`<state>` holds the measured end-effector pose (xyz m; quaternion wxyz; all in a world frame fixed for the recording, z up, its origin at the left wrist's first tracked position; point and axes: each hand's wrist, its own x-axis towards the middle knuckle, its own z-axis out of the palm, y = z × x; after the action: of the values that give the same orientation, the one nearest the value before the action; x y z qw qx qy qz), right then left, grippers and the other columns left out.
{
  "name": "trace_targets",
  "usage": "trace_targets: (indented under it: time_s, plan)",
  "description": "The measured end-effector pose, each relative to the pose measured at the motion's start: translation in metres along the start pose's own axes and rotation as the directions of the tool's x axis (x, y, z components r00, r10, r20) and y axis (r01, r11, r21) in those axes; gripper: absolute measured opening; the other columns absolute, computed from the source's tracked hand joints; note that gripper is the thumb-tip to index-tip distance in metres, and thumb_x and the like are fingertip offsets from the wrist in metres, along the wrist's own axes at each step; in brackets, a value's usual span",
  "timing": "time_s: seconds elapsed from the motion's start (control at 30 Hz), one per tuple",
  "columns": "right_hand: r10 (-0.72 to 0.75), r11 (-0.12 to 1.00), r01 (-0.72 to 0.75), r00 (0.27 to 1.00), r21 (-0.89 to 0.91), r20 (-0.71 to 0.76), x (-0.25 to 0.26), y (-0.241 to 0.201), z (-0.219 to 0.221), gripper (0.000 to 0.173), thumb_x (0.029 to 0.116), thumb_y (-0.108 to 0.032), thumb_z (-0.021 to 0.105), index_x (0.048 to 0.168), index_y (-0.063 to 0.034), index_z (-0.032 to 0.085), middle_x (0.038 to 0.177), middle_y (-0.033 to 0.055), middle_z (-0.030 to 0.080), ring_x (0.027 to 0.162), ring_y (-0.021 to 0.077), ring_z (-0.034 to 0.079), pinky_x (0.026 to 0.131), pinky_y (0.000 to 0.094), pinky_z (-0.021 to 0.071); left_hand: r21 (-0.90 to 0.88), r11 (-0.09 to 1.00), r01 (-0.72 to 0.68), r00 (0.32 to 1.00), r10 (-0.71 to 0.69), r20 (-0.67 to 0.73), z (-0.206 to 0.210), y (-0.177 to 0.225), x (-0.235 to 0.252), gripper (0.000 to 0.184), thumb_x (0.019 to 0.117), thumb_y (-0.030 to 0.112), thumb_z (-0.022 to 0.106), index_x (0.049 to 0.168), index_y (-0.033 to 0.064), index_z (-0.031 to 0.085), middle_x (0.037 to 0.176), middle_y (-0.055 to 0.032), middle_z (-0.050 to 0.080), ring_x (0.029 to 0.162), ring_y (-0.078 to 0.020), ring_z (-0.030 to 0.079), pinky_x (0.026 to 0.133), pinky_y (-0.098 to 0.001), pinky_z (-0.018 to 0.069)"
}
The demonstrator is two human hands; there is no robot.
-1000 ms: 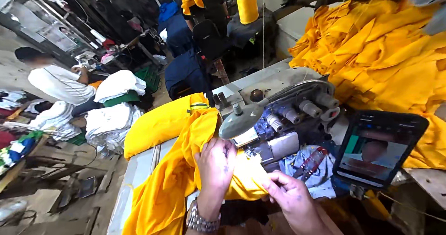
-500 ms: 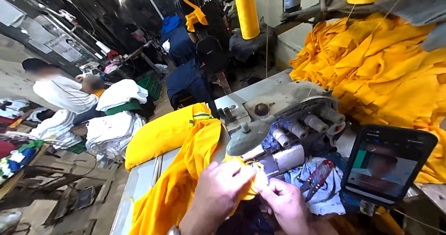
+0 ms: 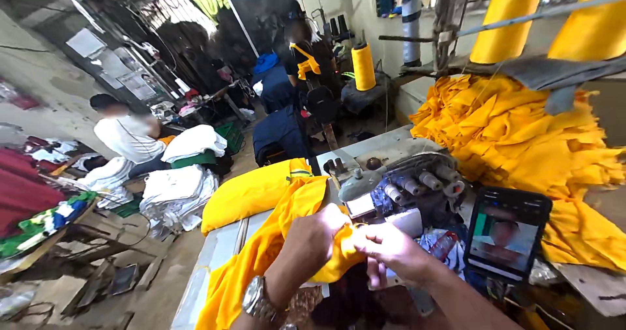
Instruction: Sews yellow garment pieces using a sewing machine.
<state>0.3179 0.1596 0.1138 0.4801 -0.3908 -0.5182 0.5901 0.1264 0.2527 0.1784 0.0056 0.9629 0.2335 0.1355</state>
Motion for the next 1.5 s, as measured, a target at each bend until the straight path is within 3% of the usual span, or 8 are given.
trace_targets:
  time_s: [0.27,0.43,0.53,0.63,0.8,1.0,1.2,1.5]
  plan:
    - [0.102,0.987,-0.082,0.984,0.139,-0.145,-0.036,0.022,0.021,0.022,0.1008,-0.028,0.064,0.095,-0.0066,0.065,0.072,0.0024,0.065,0.052,0.0141,0.063,0.054,0.0319,0.0591,0.133,0.987,-0.086,0.951,0.041,0.307,-0.002,-0.017,0.005,0.02,0.1021,0.019,0.056,0.1,0.0105,0.074,0.101,-0.0086,0.068,0.082,-0.0282,0.069,0.066,-0.0514,0.0568]
    - [-0.041,0.999,0.047,0.976,0.019,-0.213,-0.043,0.005,0.012,0.025,0.0996,-0.031,0.065,0.106,-0.0068,0.068,0.082,0.001,0.068,0.06,0.0096,0.063,0.056,0.0278,0.0574,-0.285,0.948,-0.142,0.909,0.239,0.343,-0.039,-0.01,0.005,0.016,0.0958,0.022,0.064,0.098,0.0112,0.076,0.108,-0.0019,0.073,0.078,-0.0153,0.067,0.071,-0.0422,0.0566]
    - [-0.231,0.951,0.181,0.955,-0.25,-0.187,-0.025,-0.013,0.003,0.027,0.0967,-0.034,0.069,0.106,-0.0092,0.075,0.097,-0.0006,0.075,0.088,0.0082,0.071,0.082,0.0298,0.0606,-0.501,0.856,-0.125,0.893,0.317,0.319,-0.046,-0.004,0.001,0.016,0.093,0.018,0.065,0.098,0.0055,0.074,0.083,-0.0044,0.07,0.063,-0.0113,0.059,0.06,-0.0331,0.0508]
    - [-0.173,0.936,0.152,0.984,-0.319,-0.039,-0.01,-0.009,0.003,0.031,0.0952,-0.034,0.07,0.107,-0.0061,0.073,0.094,0.0017,0.074,0.08,0.0092,0.07,0.076,0.0314,0.061,-0.494,0.861,-0.119,0.906,0.298,0.301,-0.051,-0.001,-0.003,0.018,0.0967,0.019,0.062,0.098,0.0043,0.072,0.073,-0.0032,0.062,0.058,-0.0096,0.051,0.055,-0.0288,0.0448]
    - [-0.085,0.876,0.099,0.995,-0.471,0.05,-0.013,-0.009,0.004,0.04,0.0931,-0.041,0.073,0.114,-0.007,0.069,0.103,0.0044,0.071,0.088,0.0109,0.069,0.078,0.0326,0.0598,-0.048,0.983,-0.179,0.949,0.185,0.257,-0.045,0.018,-0.006,0.016,0.1023,0.01,0.056,0.1,0.0057,0.071,0.092,-0.01,0.067,0.086,-0.0256,0.069,0.076,-0.0479,0.0584]
    - [-0.122,0.873,0.135,0.991,-0.468,0.058,-0.029,0.011,0.013,0.034,0.0877,-0.035,0.078,0.103,-0.0046,0.073,0.096,0.0056,0.074,0.091,0.0127,0.07,0.086,0.0399,0.0582,-0.197,0.953,-0.232,0.796,0.302,0.525,-0.031,0.04,0.022,0.04,0.0979,0.012,0.065,0.136,0.0043,0.058,0.133,-0.0186,0.061,0.113,-0.0358,0.066,0.092,-0.0572,0.0549]
    - [-0.171,0.888,0.183,0.983,-0.422,0.065,-0.018,-0.004,-0.003,0.031,0.0946,-0.027,0.072,0.112,-0.001,0.07,0.095,0.0077,0.072,0.083,0.0112,0.068,0.079,0.0341,0.0589,0.117,0.979,-0.165,0.719,0.038,0.694,-0.053,0.041,0.052,0.047,0.0986,0.045,0.065,0.094,-0.0017,0.072,0.092,-0.0203,0.07,0.094,-0.04,0.069,0.081,-0.0631,0.0519]
    - [-0.298,0.883,0.245,0.952,-0.401,-0.074,-0.009,-0.006,-0.015,0.028,0.0883,-0.004,0.073,0.115,-0.008,0.071,0.105,0.0013,0.073,0.08,0.0078,0.069,0.076,0.0255,0.0603,-0.171,0.944,-0.281,0.783,0.329,0.528,-0.049,0.007,0.039,0.034,0.0964,0.03,0.071,0.08,0.0002,0.069,0.073,-0.0113,0.065,0.072,-0.0257,0.066,0.068,-0.0476,0.0541]
